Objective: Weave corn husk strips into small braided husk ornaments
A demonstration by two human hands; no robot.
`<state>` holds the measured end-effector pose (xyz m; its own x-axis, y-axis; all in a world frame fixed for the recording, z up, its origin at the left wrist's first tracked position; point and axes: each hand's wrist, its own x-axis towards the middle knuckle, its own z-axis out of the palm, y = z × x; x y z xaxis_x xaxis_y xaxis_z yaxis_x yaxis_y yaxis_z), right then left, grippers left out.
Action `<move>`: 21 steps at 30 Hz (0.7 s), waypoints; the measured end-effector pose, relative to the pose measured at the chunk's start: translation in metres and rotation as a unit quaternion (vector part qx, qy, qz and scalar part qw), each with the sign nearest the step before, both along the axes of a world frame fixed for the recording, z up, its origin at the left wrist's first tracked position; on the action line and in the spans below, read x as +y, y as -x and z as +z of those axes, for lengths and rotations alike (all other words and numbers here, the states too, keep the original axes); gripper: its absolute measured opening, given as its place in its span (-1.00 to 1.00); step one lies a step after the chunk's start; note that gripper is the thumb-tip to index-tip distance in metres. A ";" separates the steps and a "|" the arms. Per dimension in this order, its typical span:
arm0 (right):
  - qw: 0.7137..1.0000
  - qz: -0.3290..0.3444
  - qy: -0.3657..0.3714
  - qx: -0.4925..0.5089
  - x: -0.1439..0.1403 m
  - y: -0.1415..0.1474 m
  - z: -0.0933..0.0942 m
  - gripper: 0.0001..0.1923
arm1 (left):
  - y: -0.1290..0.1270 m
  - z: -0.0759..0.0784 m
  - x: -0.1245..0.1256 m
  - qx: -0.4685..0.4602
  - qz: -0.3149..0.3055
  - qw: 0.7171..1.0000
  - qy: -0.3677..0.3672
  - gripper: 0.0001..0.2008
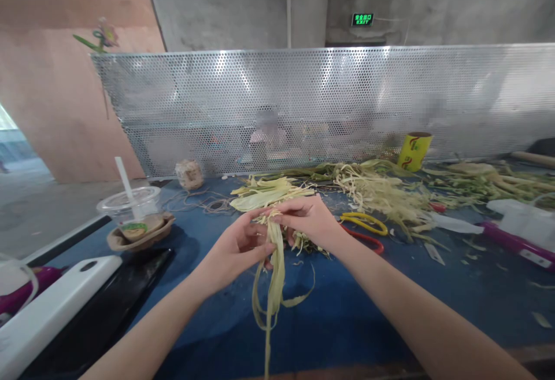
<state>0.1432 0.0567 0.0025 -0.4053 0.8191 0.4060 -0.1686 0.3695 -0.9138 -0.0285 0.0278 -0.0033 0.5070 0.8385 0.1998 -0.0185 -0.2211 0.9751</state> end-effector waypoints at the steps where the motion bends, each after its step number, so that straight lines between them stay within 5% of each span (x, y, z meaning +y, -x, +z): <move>1: 1.000 0.004 0.002 0.001 0.000 0.000 0.000 -0.84 | -0.001 0.001 -0.001 0.002 -0.008 1.000 0.008 -0.50; 5: 1.000 0.019 0.012 0.001 -0.001 0.002 0.000 -0.79 | -0.002 0.001 -0.001 0.018 0.002 1.000 -0.006 -0.39; 8: 0.999 -0.009 0.024 0.024 -0.002 0.005 -0.001 -0.79 | -0.003 -0.004 0.000 0.057 0.108 0.984 -0.127 -0.23; 13: 0.995 -0.064 0.036 0.063 -0.001 0.010 -0.004 -0.82 | -0.004 -0.012 -0.002 0.165 0.274 0.848 -0.423 0.01; 16: 0.991 -0.090 0.044 0.094 -0.001 0.011 -0.003 -0.82 | -0.005 -0.013 -0.005 0.183 0.313 0.777 -0.514 0.08; 18: 0.989 -0.101 0.040 0.105 -0.002 0.011 0.000 -0.84 | -0.004 -0.014 -0.007 0.175 0.313 0.768 -0.531 0.07; 21: 0.985 -0.121 0.031 0.122 -0.004 0.008 0.004 -0.87 | -0.001 -0.013 -0.010 0.151 0.279 0.795 -0.517 0.02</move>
